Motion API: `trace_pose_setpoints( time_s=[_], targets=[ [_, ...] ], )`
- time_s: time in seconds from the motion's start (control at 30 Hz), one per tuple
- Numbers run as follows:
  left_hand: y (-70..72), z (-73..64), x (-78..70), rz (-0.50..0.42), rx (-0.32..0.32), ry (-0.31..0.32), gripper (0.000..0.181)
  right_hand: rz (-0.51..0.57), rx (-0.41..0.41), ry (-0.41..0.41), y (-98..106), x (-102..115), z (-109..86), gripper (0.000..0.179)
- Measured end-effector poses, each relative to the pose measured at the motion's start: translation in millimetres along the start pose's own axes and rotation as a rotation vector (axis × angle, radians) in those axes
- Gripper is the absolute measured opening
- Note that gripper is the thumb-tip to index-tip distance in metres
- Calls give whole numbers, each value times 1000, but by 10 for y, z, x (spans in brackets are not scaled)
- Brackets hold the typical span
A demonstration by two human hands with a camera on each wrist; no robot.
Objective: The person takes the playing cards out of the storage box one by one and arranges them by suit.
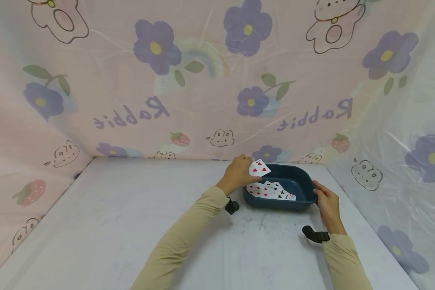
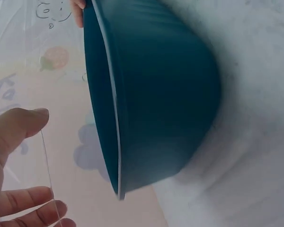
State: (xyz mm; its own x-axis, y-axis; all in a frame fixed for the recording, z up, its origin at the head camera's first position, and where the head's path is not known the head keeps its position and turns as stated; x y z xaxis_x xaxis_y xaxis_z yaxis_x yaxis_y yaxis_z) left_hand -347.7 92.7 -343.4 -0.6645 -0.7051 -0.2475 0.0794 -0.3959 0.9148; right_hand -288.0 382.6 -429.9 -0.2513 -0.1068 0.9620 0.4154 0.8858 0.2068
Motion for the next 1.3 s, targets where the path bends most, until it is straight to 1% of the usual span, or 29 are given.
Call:
trace_pose_setpoints(
  time_s=[0.1, 0.23, 0.3, 0.37, 0.53, 0.63, 0.7, 0.8, 0.87, 0.97, 1.13, 1.3],
  targets=[
    [55, -69, 78, 19, -18, 24, 64, 34, 16, -2, -13, -14, 2, 46],
    [131, -169, 204, 24, -47, 50, 62, 140, 34, -6, -20, -31, 6, 46],
    [177, -229, 268, 22, -60, 63, 62, 188, 26, -5, -15, -31, 13, 46],
    [227, -290, 320, 20, -75, 62, 62, 213, 14, -3, -9, -26, 22, 45],
    [367, -466, 452, 24, -120, 70, 60, 193, -15, 4, 7, 8, 61, 45],
    [441, -577, 540, 40, -149, 85, 59, 187, -6, 7, 9, 29, 91, 45],
    [486, -653, 601, 31, -170, 95, 58, 205, 10, 4, 9, 29, 105, 45],
    [541, -768, 711, -19, -194, 128, 58, 266, 44, -2, 11, 18, 122, 44],
    [572, -844, 788, -65, -200, 161, 59, 302, 66, 0, 12, 8, 126, 43],
    [620, -951, 896, -106, -208, 206, 59, 343, 98, 0, 11, -12, 132, 44],
    [696, -1138, 1067, -131, -207, 253, 63, 362, 103, -12, 16, -38, 134, 43],
    [779, -1375, 1278, -112, -225, 302, 65, 353, 109, 2, 12, -26, 139, 42]
  ],
)
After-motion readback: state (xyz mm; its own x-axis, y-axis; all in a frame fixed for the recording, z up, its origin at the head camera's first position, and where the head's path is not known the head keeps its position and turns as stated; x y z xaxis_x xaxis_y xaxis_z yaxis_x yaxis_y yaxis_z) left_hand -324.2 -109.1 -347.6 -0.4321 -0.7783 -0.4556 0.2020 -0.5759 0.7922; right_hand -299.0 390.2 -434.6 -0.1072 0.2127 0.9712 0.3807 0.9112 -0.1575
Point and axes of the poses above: each hand's wrist, its own z-axis towards the middle knuckle, its own y-axis out of the back of the hand, x = y × z, the point moved 5 cm from there along z, towards the middle knuckle, and after that the axes turned 10 degrees about -y, right-handed, at the moved point
